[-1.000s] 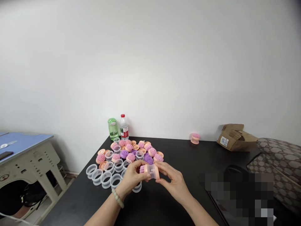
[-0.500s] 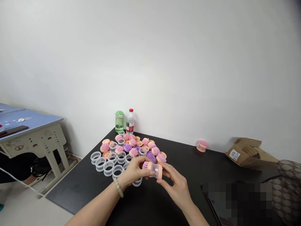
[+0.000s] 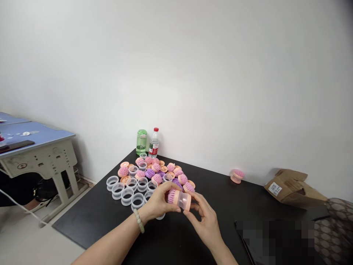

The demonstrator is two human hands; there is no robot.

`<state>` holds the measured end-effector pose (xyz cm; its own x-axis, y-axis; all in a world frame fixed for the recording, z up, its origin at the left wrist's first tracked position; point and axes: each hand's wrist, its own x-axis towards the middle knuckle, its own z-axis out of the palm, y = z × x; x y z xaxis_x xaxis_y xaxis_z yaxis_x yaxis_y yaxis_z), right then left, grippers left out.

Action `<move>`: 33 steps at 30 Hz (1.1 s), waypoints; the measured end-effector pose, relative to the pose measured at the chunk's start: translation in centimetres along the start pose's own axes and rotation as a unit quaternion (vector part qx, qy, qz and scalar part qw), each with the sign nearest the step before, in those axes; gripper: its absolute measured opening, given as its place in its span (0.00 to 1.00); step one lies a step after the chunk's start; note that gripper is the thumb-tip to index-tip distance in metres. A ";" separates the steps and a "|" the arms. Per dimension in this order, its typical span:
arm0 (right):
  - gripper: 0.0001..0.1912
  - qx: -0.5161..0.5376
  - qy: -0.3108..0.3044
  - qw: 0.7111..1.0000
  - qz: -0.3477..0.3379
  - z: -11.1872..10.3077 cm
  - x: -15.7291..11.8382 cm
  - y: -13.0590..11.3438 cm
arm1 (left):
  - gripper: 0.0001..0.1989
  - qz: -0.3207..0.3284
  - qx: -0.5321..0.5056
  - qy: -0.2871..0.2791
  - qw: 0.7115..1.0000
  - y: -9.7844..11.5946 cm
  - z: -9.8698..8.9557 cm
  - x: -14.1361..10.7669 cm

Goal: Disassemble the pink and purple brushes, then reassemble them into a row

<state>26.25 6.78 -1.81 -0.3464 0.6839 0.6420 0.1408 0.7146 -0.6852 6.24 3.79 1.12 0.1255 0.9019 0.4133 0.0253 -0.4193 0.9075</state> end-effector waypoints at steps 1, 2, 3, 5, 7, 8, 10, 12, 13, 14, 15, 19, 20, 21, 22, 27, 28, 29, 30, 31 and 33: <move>0.21 0.005 -0.003 1.000 0.006 0.1 0.0 0.1 | 0.29 0.010 0.006 0.003 1.000 0.0 0.0 0.0; 0.22 0.012 -0.007 1.000 0.011 0.1 0.0 0.2 | 0.29 0.019 0.013 0.004 1.000 0.0 0.0 0.0; 0.23 0.020 -0.012 1.000 0.015 0.2 -0.1 0.4 | 0.29 0.028 0.020 0.003 0.999 0.0 0.0 0.0; 0.24 0.037 -0.017 0.999 0.025 0.2 -0.1 0.6 | 0.28 0.040 0.029 0.005 0.999 0.0 0.0 0.1; 0.24 0.047 -0.017 0.998 0.041 0.2 -0.1 0.9 | 0.27 0.045 0.027 0.010 0.999 -0.1 0.0 0.1; 0.23 0.048 -0.019 0.997 0.050 0.2 -0.1 1.0 | 0.27 0.046 0.025 0.012 0.999 -0.1 0.0 0.1; 0.21 0.044 -0.025 0.997 0.061 0.2 -0.1 1.1 | 0.26 0.049 0.029 0.014 0.998 -0.1 0.0 0.1; 0.20 0.035 -0.028 0.997 0.062 0.1 -0.1 1.1 | 0.26 0.047 0.039 0.013 0.998 -0.1 0.0 0.1; 0.20 0.030 -0.028 0.997 0.060 0.0 -0.1 1.1 | 0.26 0.043 0.043 0.014 0.998 -0.1 0.0 0.1; 0.20 0.024 -0.028 0.998 0.057 0.0 -0.1 1.1 | 0.26 0.038 0.046 0.015 0.998 -0.1 0.0 0.1; 0.20 0.019 -0.028 0.998 0.052 0.0 -0.2 1.0 | 0.27 0.032 0.049 0.016 0.998 -0.1 -0.1 0.1; 0.20 0.010 -0.030 0.999 0.015 -0.2 -0.1 0.9 | 0.28 0.002 0.027 0.016 0.999 -0.3 -0.2 0.1; 0.20 0.007 -0.030 1.000 0.001 -0.3 0.0 0.9 | 0.29 -0.007 0.014 0.014 1.000 -0.3 -0.2 0.1; 0.21 0.003 -0.030 0.999 -0.012 -0.3 0.0 0.8 | 0.29 -0.015 0.003 0.012 1.000 -0.4 -0.2 0.2; 0.22 -0.004 -0.031 0.999 -0.023 -0.4 0.1 0.7 | 0.28 -0.021 -0.005 0.008 1.000 -0.4 -0.2 0.2; 0.24 -0.063 -0.036 0.995 -0.072 -0.7 0.4 0.2 | 0.23 -0.060 -0.017 -0.004 0.998 -0.2 0.0 0.2; 0.23 -0.074 -0.036 0.993 -0.087 -0.8 0.4 0.1 | 0.22 -0.075 -0.027 -0.007 0.997 -0.2 0.0 0.1; 0.23 -0.081 -0.036 0.991 -0.103 -0.8 0.5 -0.1 | 0.21 -0.089 -0.037 -0.012 0.995 -0.1 0.1 0.1; 0.22 -0.086 -0.034 0.989 -0.119 -0.9 0.5 -0.2 | 0.20 -0.102 -0.044 -0.017 0.994 -0.1 0.2 0.1; 0.22 -0.088 -0.032 0.987 -0.132 -0.9 0.5 -0.3 | 0.19 -0.110 -0.047 -0.020 0.993 -0.1 0.3 0.0; 0.22 -0.091 -0.027 0.984 -0.149 -0.9 0.5 -0.5 | 0.19 -0.115 -0.044 -0.023 0.992 -0.1 0.4 0.0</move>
<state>26.79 6.88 -0.85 -0.4465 0.4354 0.7817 0.1887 0.8998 -0.3934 6.64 3.78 1.02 0.1714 0.9663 0.1922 -0.0277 -0.1903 0.9813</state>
